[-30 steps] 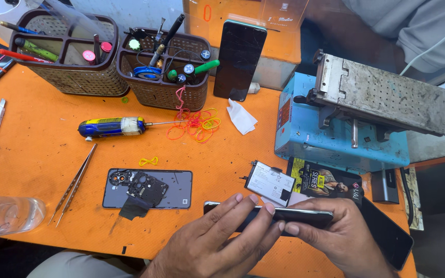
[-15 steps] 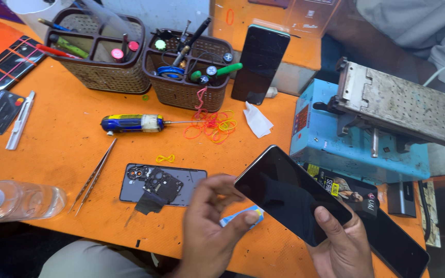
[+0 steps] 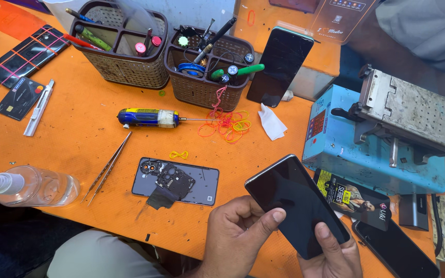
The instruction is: The person applies adhesive from a tube to the frame of a mobile phone, picks up a new screen component, and then begins assembling the internal battery and circuit board into the phone chassis.
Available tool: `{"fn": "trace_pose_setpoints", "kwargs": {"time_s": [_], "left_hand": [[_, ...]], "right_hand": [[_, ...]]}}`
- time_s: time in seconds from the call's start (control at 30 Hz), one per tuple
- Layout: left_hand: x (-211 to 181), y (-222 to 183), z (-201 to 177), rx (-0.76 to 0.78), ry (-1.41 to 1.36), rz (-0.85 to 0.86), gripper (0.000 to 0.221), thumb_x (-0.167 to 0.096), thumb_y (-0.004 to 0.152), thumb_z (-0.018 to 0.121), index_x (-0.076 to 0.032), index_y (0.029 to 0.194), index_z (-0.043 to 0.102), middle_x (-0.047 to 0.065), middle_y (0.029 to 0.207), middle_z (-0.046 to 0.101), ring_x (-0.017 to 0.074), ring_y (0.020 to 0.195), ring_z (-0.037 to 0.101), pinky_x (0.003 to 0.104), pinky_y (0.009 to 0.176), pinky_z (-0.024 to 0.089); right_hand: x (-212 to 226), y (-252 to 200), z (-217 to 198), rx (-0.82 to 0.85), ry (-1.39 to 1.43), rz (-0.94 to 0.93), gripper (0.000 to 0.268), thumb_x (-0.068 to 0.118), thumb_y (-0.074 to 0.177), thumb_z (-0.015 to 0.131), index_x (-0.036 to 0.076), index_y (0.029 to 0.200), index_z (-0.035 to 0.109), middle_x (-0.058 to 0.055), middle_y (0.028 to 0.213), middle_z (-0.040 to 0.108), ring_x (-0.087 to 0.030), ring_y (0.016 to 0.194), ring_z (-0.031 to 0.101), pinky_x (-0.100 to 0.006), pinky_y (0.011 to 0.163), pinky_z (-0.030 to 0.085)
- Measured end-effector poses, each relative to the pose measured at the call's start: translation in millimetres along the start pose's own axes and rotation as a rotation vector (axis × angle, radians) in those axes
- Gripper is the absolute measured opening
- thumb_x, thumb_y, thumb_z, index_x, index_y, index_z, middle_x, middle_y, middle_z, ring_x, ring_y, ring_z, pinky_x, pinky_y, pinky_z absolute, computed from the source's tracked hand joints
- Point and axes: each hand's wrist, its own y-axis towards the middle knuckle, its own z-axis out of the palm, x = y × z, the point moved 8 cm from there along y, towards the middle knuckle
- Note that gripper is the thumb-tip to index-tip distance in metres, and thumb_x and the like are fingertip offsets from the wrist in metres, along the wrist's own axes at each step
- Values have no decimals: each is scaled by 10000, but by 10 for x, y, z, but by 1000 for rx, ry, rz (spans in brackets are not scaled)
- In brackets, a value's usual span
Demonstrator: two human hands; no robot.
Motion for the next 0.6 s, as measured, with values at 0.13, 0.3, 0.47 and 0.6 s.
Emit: {"fn": "trace_pose_setpoints", "kwargs": {"time_s": [0.13, 0.3, 0.47, 0.6], "left_hand": [[-61, -2, 91, 42, -112, -14, 127, -70, 935, 743, 51, 974, 735, 75, 900, 777, 77, 840, 707, 236, 788, 585], [-37, -20, 143, 80, -230, -97, 215, -34, 856, 773, 42, 1040, 693, 74, 928, 779, 85, 873, 742, 242, 824, 619], [21, -24, 76, 38, -141, -76, 160, -38, 865, 828, 39, 952, 717, 71, 818, 742, 61, 719, 650, 216, 663, 517], [-3, -46, 50, 35, -124, -97, 120, -52, 842, 827, 14, 859, 728, 45, 782, 759, 44, 682, 653, 208, 641, 525]], "right_hand": [[-47, -8, -34, 8, 8, 16, 426, -6, 894, 579, -44, 1317, 622, -249, 1322, 668, -321, 1240, 645, -484, 1023, 487], [-116, 32, -153, 34, 45, 19, 417, -16, 901, 572, -63, 1314, 606, -252, 1328, 669, -311, 1254, 642, -473, 1034, 486], [-176, 28, -240, 66, 89, -11, 404, -25, 924, 560, -53, 1324, 600, -252, 1309, 659, -320, 1245, 625, -491, 1024, 484], [-197, 48, -428, 106, -9, 18, 460, 10, 863, 599, -94, 1310, 575, -302, 1270, 653, -370, 1240, 635, -576, 1023, 488]]}}
